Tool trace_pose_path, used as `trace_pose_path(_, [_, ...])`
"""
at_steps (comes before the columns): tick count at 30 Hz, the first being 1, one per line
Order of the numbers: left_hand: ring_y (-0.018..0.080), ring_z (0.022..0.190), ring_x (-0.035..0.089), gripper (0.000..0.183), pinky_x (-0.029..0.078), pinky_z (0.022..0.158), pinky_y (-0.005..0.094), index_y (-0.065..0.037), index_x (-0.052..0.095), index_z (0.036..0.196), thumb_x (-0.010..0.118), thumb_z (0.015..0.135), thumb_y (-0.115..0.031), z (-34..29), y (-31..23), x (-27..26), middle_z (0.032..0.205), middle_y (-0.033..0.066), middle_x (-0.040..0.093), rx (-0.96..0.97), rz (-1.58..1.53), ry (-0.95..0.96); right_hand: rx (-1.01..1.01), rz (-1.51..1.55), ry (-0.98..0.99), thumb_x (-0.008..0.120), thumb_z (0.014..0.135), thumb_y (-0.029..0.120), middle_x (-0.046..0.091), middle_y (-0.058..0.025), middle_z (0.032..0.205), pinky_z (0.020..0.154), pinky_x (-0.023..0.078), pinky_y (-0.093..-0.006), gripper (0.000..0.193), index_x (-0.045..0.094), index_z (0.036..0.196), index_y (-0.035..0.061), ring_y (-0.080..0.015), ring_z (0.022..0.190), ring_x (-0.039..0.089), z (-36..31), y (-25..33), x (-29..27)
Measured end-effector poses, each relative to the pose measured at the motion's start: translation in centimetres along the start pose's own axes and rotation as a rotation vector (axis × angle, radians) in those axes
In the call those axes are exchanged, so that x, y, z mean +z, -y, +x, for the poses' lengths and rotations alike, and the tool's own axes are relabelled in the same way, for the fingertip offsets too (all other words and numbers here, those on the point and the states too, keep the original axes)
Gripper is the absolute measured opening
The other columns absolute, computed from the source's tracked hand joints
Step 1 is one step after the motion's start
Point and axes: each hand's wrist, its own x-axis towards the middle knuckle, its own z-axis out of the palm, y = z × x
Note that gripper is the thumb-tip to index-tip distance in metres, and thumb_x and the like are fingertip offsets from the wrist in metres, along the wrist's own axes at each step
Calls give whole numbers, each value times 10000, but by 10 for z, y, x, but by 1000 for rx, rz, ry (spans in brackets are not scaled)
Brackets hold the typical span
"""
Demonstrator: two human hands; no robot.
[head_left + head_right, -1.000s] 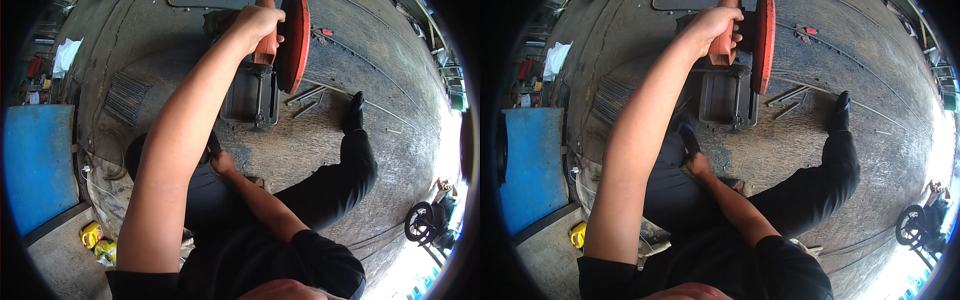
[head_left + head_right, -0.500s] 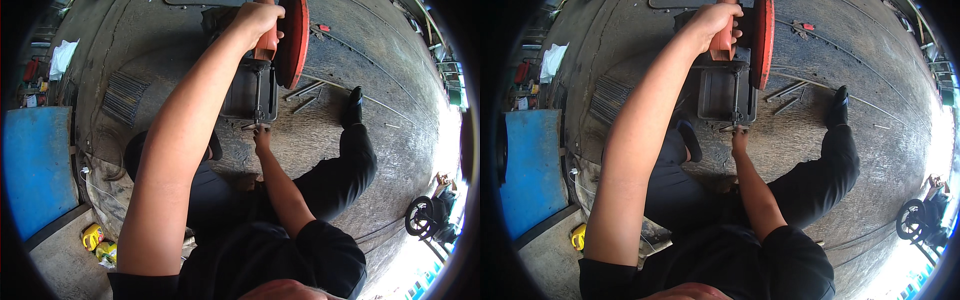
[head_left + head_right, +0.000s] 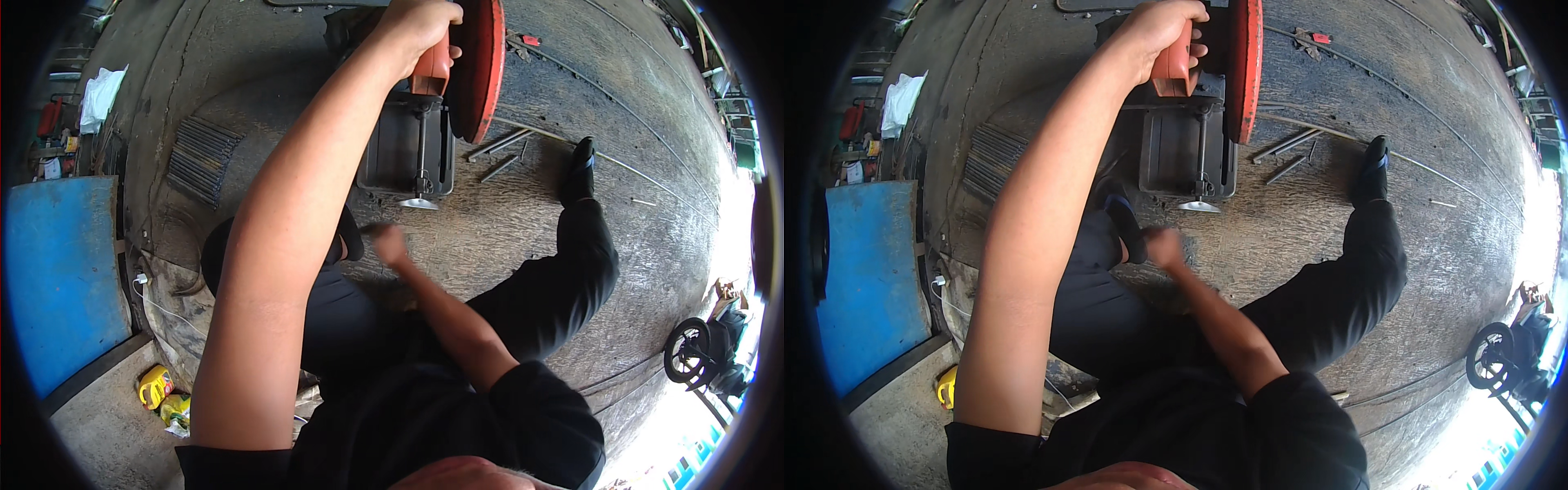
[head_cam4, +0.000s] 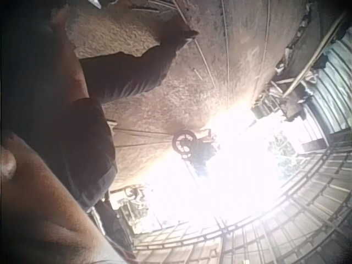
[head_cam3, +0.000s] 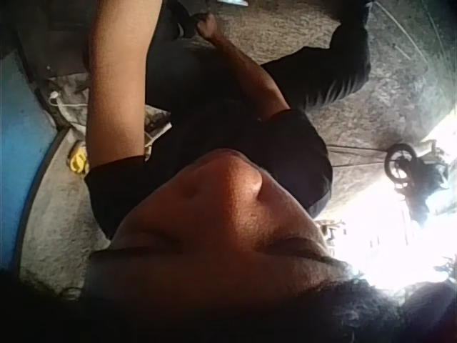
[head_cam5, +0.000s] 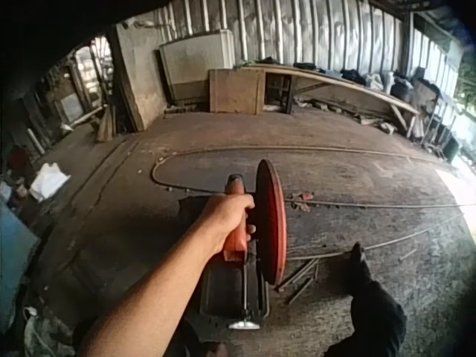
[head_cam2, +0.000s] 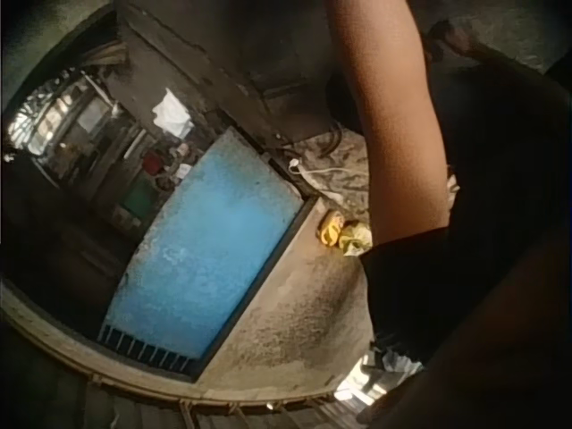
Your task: Cutting metal pipes using a chop saw and organizing the cut pieces.
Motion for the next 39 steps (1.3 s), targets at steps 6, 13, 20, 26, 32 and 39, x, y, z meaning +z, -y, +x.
trace_pose_path(6, [226, 502, 569, 213, 466, 413, 361, 31, 513, 798, 598, 786, -164, -8, -2, 11, 657, 102, 525, 10, 0, 13, 52, 189, -130, 544, 746, 187, 622, -266, 812, 727, 483, -456, 261, 656, 865, -16, -430, 813, 616, -15, 16, -2])
trace_pose_path(13, [237, 486, 560, 222, 475, 427, 378, 24, 517, 783, 591, 793, -185, -4, -3, 7, 628, 102, 519, 39, 39, 76, 335, 497, -550, 640, 815, 159, 683, -128, 950, 695, 493, -337, 417, 559, 1180, -25, -260, 768, 640, 20, -53, 6])
trace_pose_path(20, [236, 485, 558, 215, 474, 416, 365, 21, 515, 794, 582, 800, -183, -1, 2, -3, 638, 103, 522, 52, 56, 74, 562, 1115, -588, 574, 908, 134, 535, -34, 769, 510, 413, -280, 141, 541, 1011, 44, -138, 596, 497, 45, -63, -52])
trace_pose_path(26, [234, 500, 562, 226, 476, 411, 361, 19, 507, 861, 586, 797, -183, -1, -3, 6, 697, 106, 525, 57, 49, 89, 286, 592, -830, 543, 908, 154, 597, -121, 818, 525, 436, -355, 205, 551, 1025, -14, -233, 630, 566, 46, -97, -47])
trace_pose_path(32, [233, 503, 559, 211, 472, 409, 380, -5, 492, 822, 597, 787, -185, -1, 3, -4, 673, 95, 502, 9, 39, 39, -60, -125, 308, 603, 743, 216, 649, -227, 829, 697, 501, -498, 243, 671, 884, 30, -425, 767, 618, -28, -4, 47])
trace_pose_path(39, [226, 513, 556, 213, 470, 413, 381, -6, 496, 834, 591, 791, -192, -3, 2, 0, 677, 96, 502, 5, 31, 62, 283, -3, -187, 608, 793, 210, 660, -237, 937, 784, 499, -422, 360, 626, 1080, -6, -373, 881, 640, 4, -30, -12])
